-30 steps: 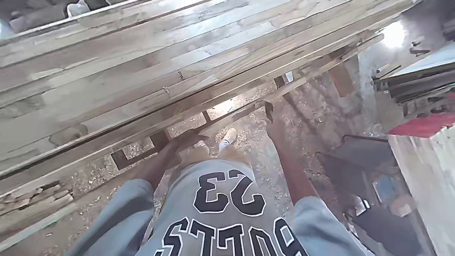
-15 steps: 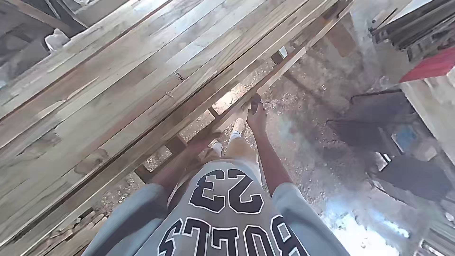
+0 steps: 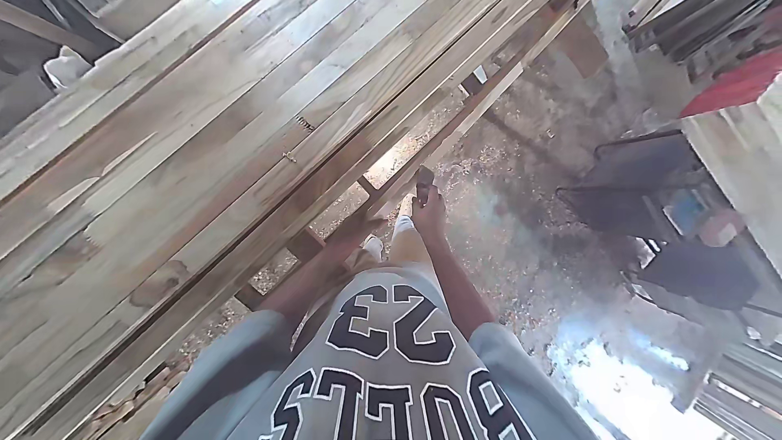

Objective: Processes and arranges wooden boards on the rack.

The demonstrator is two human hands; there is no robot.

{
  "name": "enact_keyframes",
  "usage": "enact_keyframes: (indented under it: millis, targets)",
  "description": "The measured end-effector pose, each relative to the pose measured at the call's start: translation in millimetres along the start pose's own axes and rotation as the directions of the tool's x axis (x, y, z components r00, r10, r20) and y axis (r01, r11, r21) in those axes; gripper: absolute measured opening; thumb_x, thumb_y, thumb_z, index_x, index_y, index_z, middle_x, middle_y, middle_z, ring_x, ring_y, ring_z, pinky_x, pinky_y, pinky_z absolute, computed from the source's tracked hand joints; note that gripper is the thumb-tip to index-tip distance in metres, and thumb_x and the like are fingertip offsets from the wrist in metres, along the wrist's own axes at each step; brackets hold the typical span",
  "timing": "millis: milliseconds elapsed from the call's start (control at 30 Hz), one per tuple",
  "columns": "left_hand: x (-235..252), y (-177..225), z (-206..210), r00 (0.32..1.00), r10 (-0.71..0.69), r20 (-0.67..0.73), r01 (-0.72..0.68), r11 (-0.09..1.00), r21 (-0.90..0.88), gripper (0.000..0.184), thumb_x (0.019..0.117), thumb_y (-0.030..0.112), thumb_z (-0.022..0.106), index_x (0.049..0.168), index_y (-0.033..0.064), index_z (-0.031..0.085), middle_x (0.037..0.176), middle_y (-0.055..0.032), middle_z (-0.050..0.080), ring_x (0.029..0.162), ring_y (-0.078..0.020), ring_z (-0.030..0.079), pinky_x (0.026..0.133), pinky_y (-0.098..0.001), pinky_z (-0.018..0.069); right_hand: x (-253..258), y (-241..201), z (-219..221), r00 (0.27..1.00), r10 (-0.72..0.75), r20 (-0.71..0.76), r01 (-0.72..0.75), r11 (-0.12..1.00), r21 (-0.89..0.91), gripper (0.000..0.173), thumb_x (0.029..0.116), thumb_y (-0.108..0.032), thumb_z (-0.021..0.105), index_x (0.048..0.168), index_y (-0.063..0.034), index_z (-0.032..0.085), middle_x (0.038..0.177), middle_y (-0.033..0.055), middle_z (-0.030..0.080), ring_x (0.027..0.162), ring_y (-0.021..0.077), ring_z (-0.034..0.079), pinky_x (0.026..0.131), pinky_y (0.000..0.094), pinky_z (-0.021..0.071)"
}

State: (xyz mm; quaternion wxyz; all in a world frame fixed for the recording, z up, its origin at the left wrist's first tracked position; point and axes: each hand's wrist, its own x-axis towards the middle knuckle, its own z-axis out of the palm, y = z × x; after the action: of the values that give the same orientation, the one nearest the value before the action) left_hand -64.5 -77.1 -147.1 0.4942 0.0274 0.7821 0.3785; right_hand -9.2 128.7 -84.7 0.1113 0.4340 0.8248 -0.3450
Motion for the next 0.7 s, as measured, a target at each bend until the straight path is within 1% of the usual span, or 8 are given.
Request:
enact_keyframes:
  millis: [133, 267, 333, 400, 467, 533, 600, 700]
  targets:
    - [-2, 14, -3, 0.999, 0.02, 0.04, -0.025, 0.991, 0.132, 0.067, 0.0921, 0.064, 0.064, 0.128, 0.008, 0.067, 0.121, -0.015, 0.07, 0.118, -0.0291, 0.065, 0.104, -0.0563, 0.0496, -17, 5, 5, 0.997, -0.036, 0.064, 0.04, 0.998, -0.058, 0.051, 0.0981, -0.028, 0.065, 0.142, -0.0057, 0.053, 0.125, 0.0251, 0.064, 0.111, 0.0386, 0.066, 0.095, 0.054, 0.0545]
    - [-4, 12, -6, 0.999, -0.01, 0.043, 0.01, 1.0, 0.016, 0.071, 0.0891, 0.065, 0.068, 0.132, 0.0092, 0.064, 0.122, -0.0136, 0.07, 0.116, -0.0255, 0.066, 0.103, -0.0531, 0.0517, -28, 13, -11, 0.969, -0.03, 0.245, 0.069, 0.986, -0.153, 0.056, 0.0991, -0.027, 0.061, 0.149, -0.0062, 0.048, 0.136, 0.0254, 0.059, 0.118, 0.0368, 0.064, 0.1, 0.0505, 0.0532]
    - [-2, 12, -6, 0.999, -0.018, 0.047, 0.017, 1.0, 0.025, 0.072, 0.0889, 0.064, 0.069, 0.133, 0.0076, 0.063, 0.123, -0.0154, 0.068, 0.116, -0.028, 0.065, 0.103, -0.0548, 0.0504, -21, 26, -29, 0.936, -0.011, 0.351, 0.06, 0.99, -0.128, 0.06, 0.0989, -0.026, 0.061, 0.154, -0.0099, 0.041, 0.133, 0.0226, 0.061, 0.109, 0.0324, 0.068, 0.093, 0.0483, 0.0576]
    - [2, 7, -5, 0.999, -0.029, 0.037, 0.028, 0.999, 0.031, 0.073, 0.0848, 0.067, 0.071, 0.129, 0.0088, 0.066, 0.12, -0.0146, 0.069, 0.114, -0.0292, 0.066, 0.102, -0.0574, 0.0508, -3, 34, -59, 0.905, -0.014, 0.425, 0.036, 0.998, -0.045, 0.065, 0.1013, -0.022, 0.058, 0.159, -0.0121, 0.031, 0.118, 0.0202, 0.066, 0.085, 0.0277, 0.073, 0.075, 0.0454, 0.0634]
    - [4, 0, -2, 1.0, -0.026, 0.012, 0.025, 0.998, 0.06, 0.076, 0.081, 0.074, 0.07, 0.125, 0.011, 0.068, 0.117, -0.0135, 0.07, 0.113, -0.0303, 0.066, 0.1, -0.0602, 0.0516, 26, 27, -105, 0.896, -0.096, 0.433, 0.161, 0.98, -0.115, 0.062, 0.1039, -0.015, 0.05, 0.162, -0.0125, 0.028, 0.122, 0.0213, 0.065, 0.09, 0.0294, 0.071, 0.079, 0.0471, 0.0616]
    - [4, 0, 0, 1.0, -0.008, -0.022, 0.011, 0.988, 0.151, 0.078, 0.0821, 0.077, 0.066, 0.12, 0.0087, 0.069, 0.112, -0.0166, 0.07, 0.108, -0.0347, 0.067, 0.095, -0.064, 0.0515, 65, 7, -153, 0.88, -0.238, 0.412, 0.396, 0.847, -0.355, 0.066, 0.1, -0.003, 0.05, 0.162, -0.018, 0.033, 0.135, 0.0269, 0.056, 0.11, 0.0402, 0.065, 0.093, 0.0569, 0.0555]
    - [1, 3, 5, 0.998, 0.034, -0.049, -0.022, 0.974, 0.225, 0.072, 0.0859, 0.072, 0.067, 0.119, 0.0077, 0.07, 0.111, -0.0171, 0.071, 0.108, -0.0356, 0.067, 0.094, -0.0642, 0.0516, 105, -19, -180, 0.81, -0.421, 0.407, 0.586, 0.57, -0.577, 0.072, 0.088, 0.007, 0.063, 0.151, -0.0259, 0.052, 0.133, 0.0287, 0.057, 0.116, 0.0468, 0.061, 0.094, 0.0644, 0.0521]
    - [-4, 7, 11, 0.996, 0.035, -0.085, -0.011, 0.962, 0.272, 0.068, 0.086, 0.07, 0.069, 0.119, 0.0107, 0.07, 0.112, -0.0132, 0.072, 0.109, -0.0328, 0.068, 0.095, -0.063, 0.052, 152, -57, -174, 0.469, -0.631, 0.618, 0.827, 0.068, -0.558, 0.062, 0.0896, 0.005, 0.063, 0.132, -0.0395, 0.067, 0.117, 0.0245, 0.065, 0.116, 0.049, 0.058, 0.1, 0.0688, 0.0409]
